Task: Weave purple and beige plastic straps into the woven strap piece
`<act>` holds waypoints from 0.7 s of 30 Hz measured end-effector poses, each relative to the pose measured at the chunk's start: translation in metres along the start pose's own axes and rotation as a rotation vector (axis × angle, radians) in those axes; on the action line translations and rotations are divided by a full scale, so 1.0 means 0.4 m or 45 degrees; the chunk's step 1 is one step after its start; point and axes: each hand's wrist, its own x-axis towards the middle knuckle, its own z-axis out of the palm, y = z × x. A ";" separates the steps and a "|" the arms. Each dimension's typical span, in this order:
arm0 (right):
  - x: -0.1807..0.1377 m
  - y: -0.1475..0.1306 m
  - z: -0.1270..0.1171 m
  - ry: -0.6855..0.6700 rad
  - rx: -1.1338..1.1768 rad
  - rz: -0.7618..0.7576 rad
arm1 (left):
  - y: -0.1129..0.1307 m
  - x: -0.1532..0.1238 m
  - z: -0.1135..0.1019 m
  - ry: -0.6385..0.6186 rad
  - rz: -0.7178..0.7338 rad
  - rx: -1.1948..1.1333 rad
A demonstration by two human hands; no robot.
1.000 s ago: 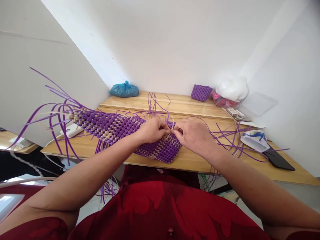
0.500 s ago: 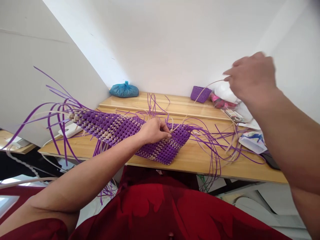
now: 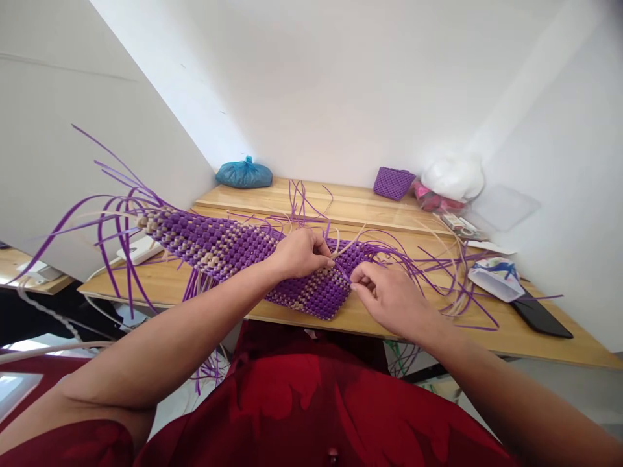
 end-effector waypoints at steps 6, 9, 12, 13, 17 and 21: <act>0.037 -0.038 0.028 0.075 0.947 -0.078 | -0.006 -0.003 -0.002 -0.020 0.063 -0.002; 0.066 -0.034 0.069 0.155 1.190 -0.004 | -0.008 -0.004 -0.001 -0.024 0.083 -0.003; 0.076 -0.026 0.086 0.330 1.144 0.130 | -0.008 -0.005 0.000 -0.034 0.096 -0.049; 0.076 -0.024 0.084 0.364 1.092 0.155 | -0.008 -0.006 0.000 -0.035 0.092 -0.062; 0.075 -0.024 0.063 0.413 0.778 0.183 | -0.009 -0.006 0.002 -0.025 0.087 -0.074; 0.084 -0.023 0.048 0.363 0.621 0.231 | -0.012 -0.005 0.004 -0.014 0.093 -0.089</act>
